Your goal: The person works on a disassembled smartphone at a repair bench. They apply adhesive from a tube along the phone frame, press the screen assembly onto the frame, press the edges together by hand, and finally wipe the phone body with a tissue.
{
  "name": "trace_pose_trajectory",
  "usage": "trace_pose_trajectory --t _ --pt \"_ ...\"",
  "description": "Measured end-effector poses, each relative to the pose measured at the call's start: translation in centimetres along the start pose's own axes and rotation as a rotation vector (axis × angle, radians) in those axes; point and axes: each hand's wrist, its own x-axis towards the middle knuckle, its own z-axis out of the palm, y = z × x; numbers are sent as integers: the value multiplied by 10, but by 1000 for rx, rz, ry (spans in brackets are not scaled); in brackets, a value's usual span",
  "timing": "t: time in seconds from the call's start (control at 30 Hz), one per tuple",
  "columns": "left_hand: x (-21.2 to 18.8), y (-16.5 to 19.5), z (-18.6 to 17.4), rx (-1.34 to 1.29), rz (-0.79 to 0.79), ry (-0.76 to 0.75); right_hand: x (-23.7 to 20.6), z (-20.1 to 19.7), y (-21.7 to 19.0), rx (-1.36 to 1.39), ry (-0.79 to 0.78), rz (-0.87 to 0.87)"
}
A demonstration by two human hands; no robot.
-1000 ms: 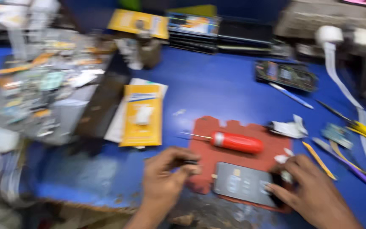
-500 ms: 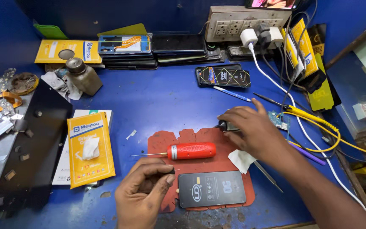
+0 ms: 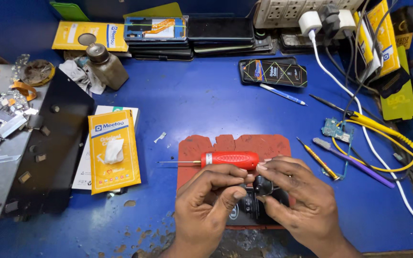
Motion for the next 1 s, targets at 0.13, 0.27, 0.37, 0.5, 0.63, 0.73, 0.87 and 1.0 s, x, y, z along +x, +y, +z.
trace_pose_trajectory --t 0.13,0.27,0.37,0.5,0.63,0.73,0.87,1.0 --pt "-3 2 2 98 28 18 -3 1 3 25 -3 4" --pt "-2 2 3 141 69 5 -3 1 4 -4 -3 3" --pt "-2 3 3 142 57 10 -2 1 3 -30 -7 -3" --pt "-2 5 4 120 54 15 -2 1 0 -50 -9 -3" --pt "-1 9 1 309 188 -9 2 0 -5 -127 -12 -13" --pt "1 14 -5 710 382 -67 5 -3 -12 -408 42 -238" --pt "2 16 -5 802 537 -172 6 -4 -20 -466 -12 -322" --pt "4 11 -6 785 401 -174 11 -10 -9 -464 -82 -278"
